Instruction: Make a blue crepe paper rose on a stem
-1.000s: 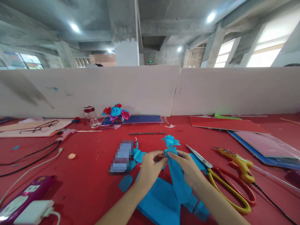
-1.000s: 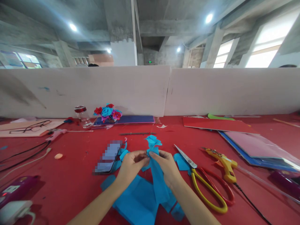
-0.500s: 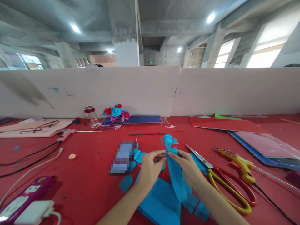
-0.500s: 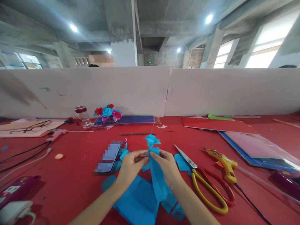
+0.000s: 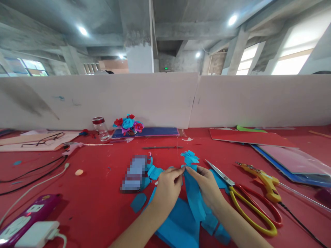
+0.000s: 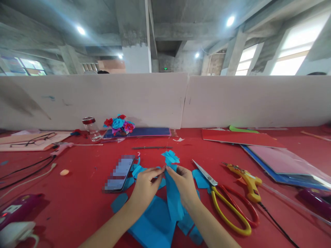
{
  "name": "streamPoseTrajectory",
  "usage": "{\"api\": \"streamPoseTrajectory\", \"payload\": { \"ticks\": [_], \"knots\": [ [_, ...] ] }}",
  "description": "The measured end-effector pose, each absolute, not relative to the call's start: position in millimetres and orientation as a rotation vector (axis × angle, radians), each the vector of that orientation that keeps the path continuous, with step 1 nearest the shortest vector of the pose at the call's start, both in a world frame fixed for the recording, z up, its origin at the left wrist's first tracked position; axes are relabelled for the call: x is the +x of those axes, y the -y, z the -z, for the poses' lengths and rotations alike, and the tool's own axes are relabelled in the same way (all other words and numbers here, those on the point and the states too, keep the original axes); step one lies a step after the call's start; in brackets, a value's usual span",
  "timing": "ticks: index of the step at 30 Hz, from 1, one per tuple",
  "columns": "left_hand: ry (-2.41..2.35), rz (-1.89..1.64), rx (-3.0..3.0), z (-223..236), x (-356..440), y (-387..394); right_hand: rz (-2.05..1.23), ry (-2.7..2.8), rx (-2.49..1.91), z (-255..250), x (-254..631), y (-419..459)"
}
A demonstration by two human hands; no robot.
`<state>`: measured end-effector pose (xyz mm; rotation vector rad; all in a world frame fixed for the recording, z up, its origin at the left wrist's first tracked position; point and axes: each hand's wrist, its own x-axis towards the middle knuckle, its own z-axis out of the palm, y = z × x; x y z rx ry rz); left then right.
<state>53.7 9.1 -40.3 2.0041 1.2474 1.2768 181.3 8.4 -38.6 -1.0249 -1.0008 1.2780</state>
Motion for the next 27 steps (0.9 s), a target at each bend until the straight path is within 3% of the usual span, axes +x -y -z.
{"api": "streamPoseTrajectory", "payload": {
  "ticks": [16, 27],
  "knots": [
    [-0.857, -1.161, 1.081, 38.5, 61.7, -7.1, -1.419, 0.928, -0.926, 39.2, 187.0, -11.3],
    [-1.175, -1.26, 1.445, 33.3, 55.7, -10.6, -1.324, 1.013, -1.024, 36.5, 181.2, -6.7]
  ]
}}
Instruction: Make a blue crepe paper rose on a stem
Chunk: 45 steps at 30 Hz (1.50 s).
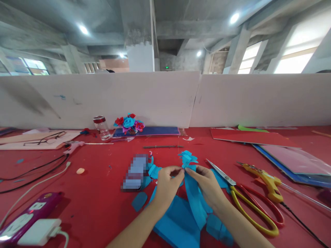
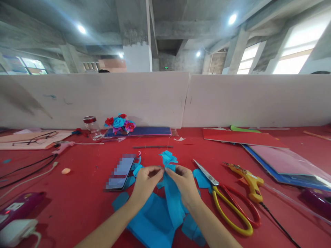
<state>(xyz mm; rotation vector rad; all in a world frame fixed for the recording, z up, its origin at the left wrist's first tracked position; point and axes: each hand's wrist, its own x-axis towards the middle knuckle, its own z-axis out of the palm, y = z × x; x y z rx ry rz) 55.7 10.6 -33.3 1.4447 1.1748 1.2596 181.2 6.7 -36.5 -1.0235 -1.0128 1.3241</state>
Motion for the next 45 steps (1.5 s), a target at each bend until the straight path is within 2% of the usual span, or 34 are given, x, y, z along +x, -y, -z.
{"api": "streamPoseTrajectory", "payload": {
  "ticks": [7, 12, 15, 25, 36, 45],
  "knots": [
    [-1.213, -1.298, 1.474, 30, 55, -9, -1.297, 0.638, -1.014, 38, 178, -6],
    [-1.072, -1.281, 1.345, 28, 55, -8, -1.436, 0.861, -0.93, 40, 182, -7],
    [-1.038, -1.26, 1.35, 26, 55, -7, -1.384, 0.906, -0.935, 42, 183, -8],
    [-1.14, -1.191, 1.687, 29, 55, -5, -1.457, 0.8, -0.926, 45, 182, -12],
    [-1.22, -1.12, 1.652, 32, 55, -5, -1.396, 0.703, -0.984, 47, 180, -12],
    [-1.191, -1.057, 1.559, 25, 49, -11, -1.497, 0.73, -0.959, 43, 180, -10]
  ]
}}
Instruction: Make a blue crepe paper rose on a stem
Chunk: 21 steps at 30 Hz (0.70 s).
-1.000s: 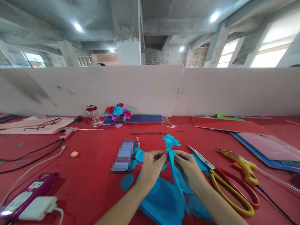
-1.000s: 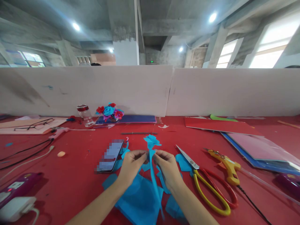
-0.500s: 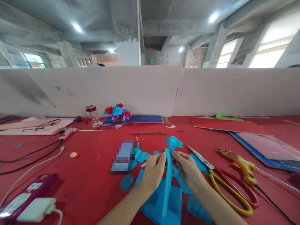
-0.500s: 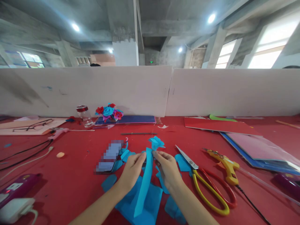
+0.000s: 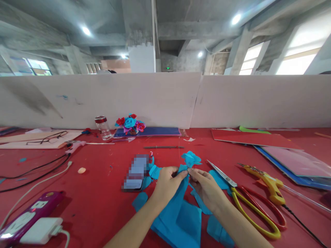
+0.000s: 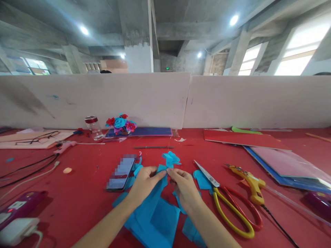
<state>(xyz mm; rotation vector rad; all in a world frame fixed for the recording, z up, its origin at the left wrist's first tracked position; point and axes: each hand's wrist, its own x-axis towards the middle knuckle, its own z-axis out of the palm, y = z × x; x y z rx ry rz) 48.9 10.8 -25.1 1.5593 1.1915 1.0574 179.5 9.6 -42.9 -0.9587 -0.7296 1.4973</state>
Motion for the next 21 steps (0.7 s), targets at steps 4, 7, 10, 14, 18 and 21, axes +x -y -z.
{"api": "streamPoseTrajectory", "payload": {
  "ticks": [4, 7, 10, 14, 18, 21],
  "knots": [
    [-1.079, -1.048, 1.456, 21, 48, -10, -1.561, 0.748, -0.928, 40, 179, -8],
    [-1.047, -1.084, 1.399, 22, 49, -11, -1.578, 0.771, -0.902, 38, 180, -7],
    [-0.954, -1.066, 1.261, 25, 50, -13, -1.614, 0.82, -0.856, 37, 180, -8],
    [-0.902, -0.989, 1.172, 28, 46, -15, -1.617, 0.806, -0.857, 36, 181, -9],
    [-0.891, -0.915, 1.219, 24, 40, -16, -1.62, 0.766, -0.874, 35, 182, -8],
    [-0.861, -0.858, 1.139, 21, 37, -17, -1.689, 0.764, -0.868, 34, 183, -8]
  ]
}}
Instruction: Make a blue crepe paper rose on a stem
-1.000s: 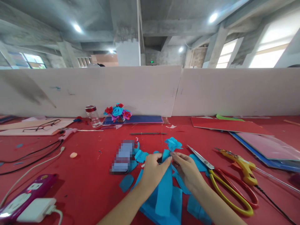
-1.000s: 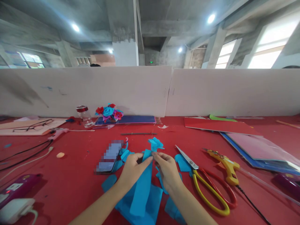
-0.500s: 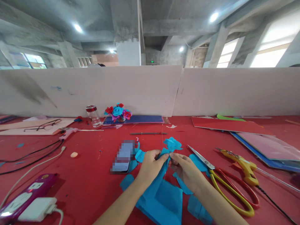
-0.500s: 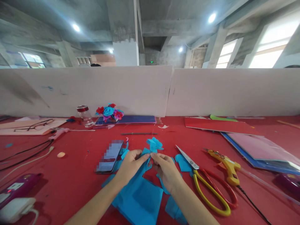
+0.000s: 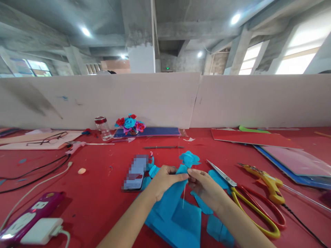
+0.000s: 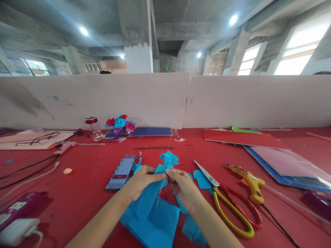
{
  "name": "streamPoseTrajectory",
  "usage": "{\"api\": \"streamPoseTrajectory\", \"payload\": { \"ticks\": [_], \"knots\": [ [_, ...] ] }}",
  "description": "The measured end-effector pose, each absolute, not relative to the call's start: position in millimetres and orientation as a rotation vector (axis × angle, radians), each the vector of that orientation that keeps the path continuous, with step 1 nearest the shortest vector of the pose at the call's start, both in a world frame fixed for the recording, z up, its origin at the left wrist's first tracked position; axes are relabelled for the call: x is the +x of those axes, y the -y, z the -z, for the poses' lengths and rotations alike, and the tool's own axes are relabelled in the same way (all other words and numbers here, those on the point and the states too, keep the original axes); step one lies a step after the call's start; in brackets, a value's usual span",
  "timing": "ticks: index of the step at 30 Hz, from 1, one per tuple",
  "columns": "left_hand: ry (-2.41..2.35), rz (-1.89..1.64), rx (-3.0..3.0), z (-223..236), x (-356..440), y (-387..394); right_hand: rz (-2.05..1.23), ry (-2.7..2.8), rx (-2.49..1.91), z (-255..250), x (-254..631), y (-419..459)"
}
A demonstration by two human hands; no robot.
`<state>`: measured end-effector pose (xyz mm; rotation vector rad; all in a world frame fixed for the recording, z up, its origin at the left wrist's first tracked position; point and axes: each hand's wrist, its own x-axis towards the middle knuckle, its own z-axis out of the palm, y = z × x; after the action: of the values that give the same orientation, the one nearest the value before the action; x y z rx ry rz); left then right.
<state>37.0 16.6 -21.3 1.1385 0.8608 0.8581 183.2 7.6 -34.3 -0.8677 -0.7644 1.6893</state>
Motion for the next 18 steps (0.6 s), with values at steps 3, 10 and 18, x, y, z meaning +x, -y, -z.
{"api": "streamPoseTrajectory", "payload": {
  "ticks": [3, 10, 18],
  "knots": [
    [-0.806, -0.83, 1.005, 21.8, 37.2, -17.7, -1.753, 0.735, -0.822, 35.6, 183.9, -6.4],
    [-0.896, -1.022, 1.109, 22.6, 41.5, -16.1, -1.61, 0.851, -0.834, 36.9, 179.4, -4.4],
    [-1.002, -1.218, 1.291, 26.8, 45.2, -13.8, -1.262, 1.305, -1.098, 41.3, 175.1, -1.0]
  ]
}}
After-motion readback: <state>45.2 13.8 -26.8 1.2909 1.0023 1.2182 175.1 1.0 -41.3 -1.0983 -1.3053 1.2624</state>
